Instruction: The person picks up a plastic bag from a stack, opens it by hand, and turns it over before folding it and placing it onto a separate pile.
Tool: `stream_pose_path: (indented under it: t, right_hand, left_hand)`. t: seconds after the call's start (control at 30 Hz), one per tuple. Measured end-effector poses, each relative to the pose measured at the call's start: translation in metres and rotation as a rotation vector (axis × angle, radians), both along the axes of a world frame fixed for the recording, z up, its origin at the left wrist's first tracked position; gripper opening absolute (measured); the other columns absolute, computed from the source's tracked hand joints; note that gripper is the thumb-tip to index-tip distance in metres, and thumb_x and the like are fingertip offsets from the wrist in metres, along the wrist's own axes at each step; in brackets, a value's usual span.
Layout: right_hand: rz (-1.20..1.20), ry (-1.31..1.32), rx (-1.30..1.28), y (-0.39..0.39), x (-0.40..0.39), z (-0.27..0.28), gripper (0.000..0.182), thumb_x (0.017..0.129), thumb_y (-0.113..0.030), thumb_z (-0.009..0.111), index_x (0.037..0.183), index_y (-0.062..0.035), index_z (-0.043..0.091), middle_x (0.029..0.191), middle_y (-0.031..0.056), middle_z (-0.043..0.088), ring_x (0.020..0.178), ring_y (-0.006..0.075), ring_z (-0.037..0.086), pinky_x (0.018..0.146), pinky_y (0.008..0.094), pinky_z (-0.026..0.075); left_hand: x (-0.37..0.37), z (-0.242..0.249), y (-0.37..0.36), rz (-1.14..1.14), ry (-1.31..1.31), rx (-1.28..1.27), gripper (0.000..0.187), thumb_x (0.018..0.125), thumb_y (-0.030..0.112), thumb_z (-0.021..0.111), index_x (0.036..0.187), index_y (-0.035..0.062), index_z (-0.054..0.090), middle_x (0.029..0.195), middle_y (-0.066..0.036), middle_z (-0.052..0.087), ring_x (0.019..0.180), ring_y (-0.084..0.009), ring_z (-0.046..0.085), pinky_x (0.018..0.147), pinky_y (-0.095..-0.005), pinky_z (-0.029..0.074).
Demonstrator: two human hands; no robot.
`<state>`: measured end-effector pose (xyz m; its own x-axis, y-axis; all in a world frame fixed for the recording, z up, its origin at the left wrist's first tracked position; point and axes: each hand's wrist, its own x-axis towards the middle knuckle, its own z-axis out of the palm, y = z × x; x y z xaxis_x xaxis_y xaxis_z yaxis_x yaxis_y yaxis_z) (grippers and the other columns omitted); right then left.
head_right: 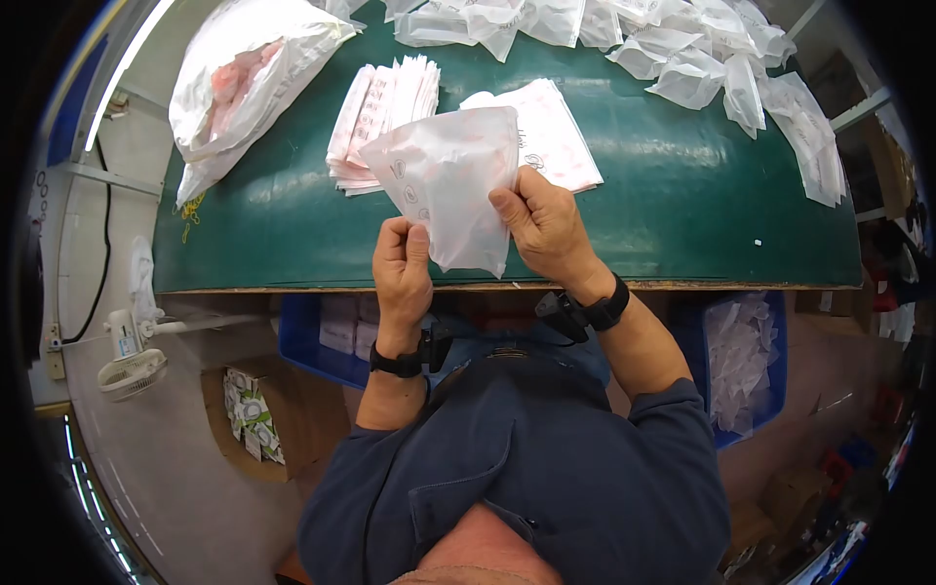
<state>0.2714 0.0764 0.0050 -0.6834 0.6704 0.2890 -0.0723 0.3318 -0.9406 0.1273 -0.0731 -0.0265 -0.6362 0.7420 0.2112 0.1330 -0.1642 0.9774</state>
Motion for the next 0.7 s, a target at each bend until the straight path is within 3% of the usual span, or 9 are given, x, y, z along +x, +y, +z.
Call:
stream_pose_path:
  t: [0.07, 0.17, 0.27, 0.37, 0.43, 0.5, 0.57, 0.67, 0.7]
  right_hand:
    - [-0.026, 0.019, -0.019, 0.004, 0.001, 0.0, 0.027, 0.105, -0.027, 0.058, 0.107, -0.0004, 0.065, 0.077, -0.0041, 0.058, 0.066, 0.0033, 0.047, 0.057, 0.0203, 0.039]
    - [-0.083, 0.08, -0.06, 0.007, -0.002, 0.001, 0.026, 0.105, -0.027, 0.059, 0.107, -0.0009, 0.065, 0.078, -0.004, 0.058, 0.066, 0.0034, 0.047, 0.057, 0.0201, 0.04]
    - [-0.119, 0.133, 0.02, 0.004, -0.003, 0.001, 0.028, 0.104, -0.026, 0.06, 0.092, -0.0001, 0.06, 0.071, -0.0002, 0.059, 0.061, 0.0058, 0.05, 0.054, 0.0235, 0.043]
    - [-0.109, 0.152, -0.111, 0.016, 0.011, -0.001, 0.028, 0.104, -0.026, 0.06, 0.094, 0.0, 0.061, 0.072, 0.0002, 0.06, 0.062, 0.0062, 0.051, 0.055, 0.0229, 0.043]
    - [-0.105, 0.166, -0.172, 0.025, 0.022, -0.007, 0.027, 0.104, -0.026, 0.06, 0.095, 0.0001, 0.061, 0.073, 0.0004, 0.061, 0.062, 0.0065, 0.051, 0.056, 0.0226, 0.044]
    - [-0.018, 0.031, -0.271, 0.032, 0.028, -0.012, 0.027, 0.103, -0.027, 0.061, 0.102, 0.0001, 0.063, 0.077, -0.0009, 0.061, 0.069, 0.0064, 0.054, 0.062, 0.0215, 0.045]
    - [0.025, -0.035, -0.315, 0.037, 0.027, -0.008, 0.027, 0.103, -0.027, 0.062, 0.106, 0.0001, 0.064, 0.08, -0.0015, 0.061, 0.073, 0.0063, 0.056, 0.065, 0.021, 0.046]
    - [-0.41, 0.001, 0.323, 0.048, 0.031, 0.008, 0.033, 0.099, -0.03, 0.067, 0.109, 0.0009, 0.063, 0.093, 0.0039, 0.065, 0.084, 0.0123, 0.062, 0.076, 0.0268, 0.052]
    - [-0.411, -0.006, 0.318, 0.049, 0.031, 0.024, 0.033, 0.099, -0.03, 0.067, 0.109, 0.0009, 0.063, 0.093, 0.0039, 0.065, 0.084, 0.0123, 0.062, 0.076, 0.0268, 0.052]
  left_hand:
    - [0.003, 0.002, 0.003, -0.013, -0.218, 0.179, 0.023, 0.104, 0.022, 0.06, 0.111, 0.0009, 0.056, 0.086, 0.002, 0.057, 0.07, -0.0066, 0.05, 0.066, -0.0206, 0.044]
    - [0.018, 0.01, 0.0, -0.071, -0.241, 0.095, 0.021, 0.104, 0.021, 0.06, 0.108, 0.0008, 0.057, 0.084, 0.002, 0.057, 0.07, -0.0062, 0.05, 0.066, -0.0201, 0.044]
    - [0.007, 0.005, -0.005, -0.073, -0.284, 0.081, 0.018, 0.104, 0.019, 0.059, 0.106, 0.0009, 0.059, 0.083, 0.002, 0.056, 0.07, -0.0058, 0.05, 0.066, -0.0197, 0.043]
    - [-0.013, 0.001, -0.012, 0.001, -0.334, 0.146, 0.016, 0.104, 0.017, 0.059, 0.104, 0.0011, 0.06, 0.083, 0.002, 0.057, 0.071, -0.0053, 0.05, 0.066, -0.0194, 0.044]
    - [-0.016, 0.004, -0.015, -0.075, -0.352, 0.119, 0.014, 0.104, 0.016, 0.059, 0.106, 0.0017, 0.059, 0.083, 0.001, 0.056, 0.071, -0.0061, 0.05, 0.066, -0.0199, 0.043]
    - [-0.017, 0.006, -0.018, -0.106, -0.359, 0.117, 0.013, 0.104, 0.015, 0.059, 0.107, 0.0021, 0.059, 0.083, 0.0, 0.056, 0.071, -0.0065, 0.049, 0.066, -0.0202, 0.043]
    - [-0.019, 0.008, -0.021, -0.054, -0.199, 0.076, 0.012, 0.104, 0.014, 0.059, 0.105, 0.0021, 0.06, 0.084, 0.001, 0.056, 0.075, -0.0074, 0.05, 0.069, -0.0211, 0.043]
    - [-0.025, 0.013, -0.026, -0.073, -0.018, 0.016, 0.011, 0.103, 0.013, 0.058, 0.103, 0.0018, 0.06, 0.086, 0.001, 0.057, 0.078, -0.0082, 0.051, 0.072, -0.0215, 0.043]
    - [-0.027, 0.018, -0.028, -0.129, 0.086, -0.025, 0.011, 0.103, 0.012, 0.058, 0.103, 0.0015, 0.06, 0.088, 0.001, 0.057, 0.079, -0.0086, 0.051, 0.073, -0.0214, 0.043]
